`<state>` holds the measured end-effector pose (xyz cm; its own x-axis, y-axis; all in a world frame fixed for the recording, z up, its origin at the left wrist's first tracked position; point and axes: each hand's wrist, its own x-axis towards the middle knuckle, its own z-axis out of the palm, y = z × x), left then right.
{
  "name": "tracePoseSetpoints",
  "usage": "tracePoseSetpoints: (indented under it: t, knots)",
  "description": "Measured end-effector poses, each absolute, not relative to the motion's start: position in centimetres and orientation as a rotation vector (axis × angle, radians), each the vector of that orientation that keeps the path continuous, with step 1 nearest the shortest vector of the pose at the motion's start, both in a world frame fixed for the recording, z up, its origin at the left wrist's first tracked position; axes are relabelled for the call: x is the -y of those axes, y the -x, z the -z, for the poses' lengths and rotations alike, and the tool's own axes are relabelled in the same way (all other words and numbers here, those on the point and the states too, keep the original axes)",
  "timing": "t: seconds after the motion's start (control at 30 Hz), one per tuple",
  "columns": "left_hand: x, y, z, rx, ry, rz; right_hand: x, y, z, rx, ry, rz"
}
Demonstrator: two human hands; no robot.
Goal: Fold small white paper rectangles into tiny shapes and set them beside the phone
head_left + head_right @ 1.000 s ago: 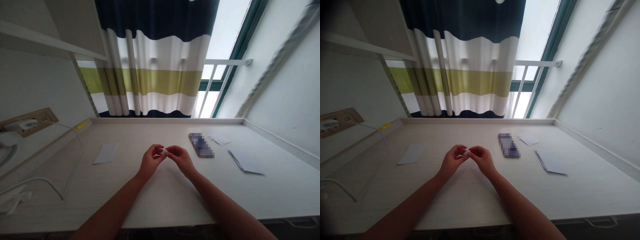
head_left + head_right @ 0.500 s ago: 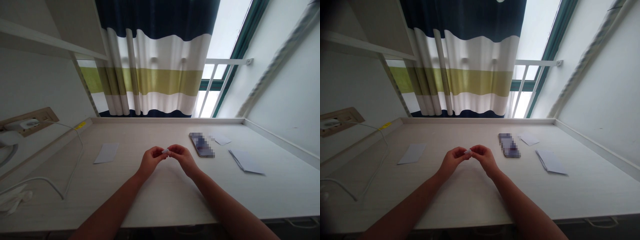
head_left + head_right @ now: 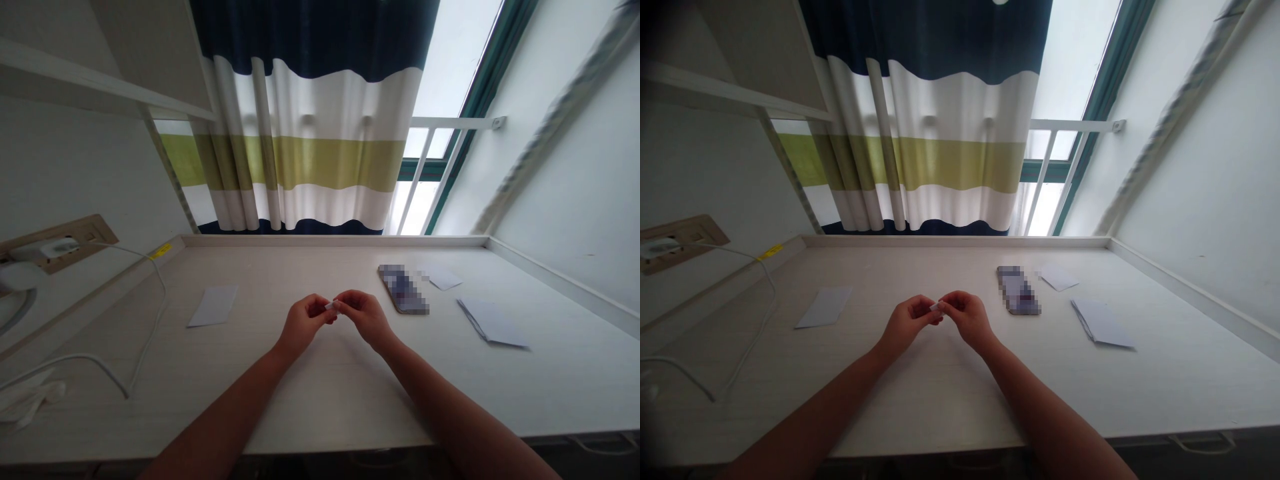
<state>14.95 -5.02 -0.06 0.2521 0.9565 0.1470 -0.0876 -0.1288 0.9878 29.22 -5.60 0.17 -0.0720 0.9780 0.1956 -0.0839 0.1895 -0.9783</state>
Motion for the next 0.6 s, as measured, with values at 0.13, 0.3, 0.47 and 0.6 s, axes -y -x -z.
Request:
tracePoseSetpoints:
  t: [0.13, 0.3, 0.47, 0.6]
  knots:
    - [5.13, -14.93, 0.07, -0.896, -1.407, -1.036, 5.62, -29.37, -0.41, 1.319, 0.984, -1.114]
    - [5.34, -14.77, 0.04, -0.926, -1.546, -1.107, 5.82, -29.26, -0.73, 1.279, 0.999, -1.148]
    - [5.47, -14.65, -0.06, -0.947, -1.553, -1.163, 5.84, -29.21, -0.72, 1.308, 1.012, -1.16]
    - [5.41, -14.73, 0.02, -0.946, -1.545, -1.138, 5.7, -29.44, -0.42, 1.366, 0.986, -1.13]
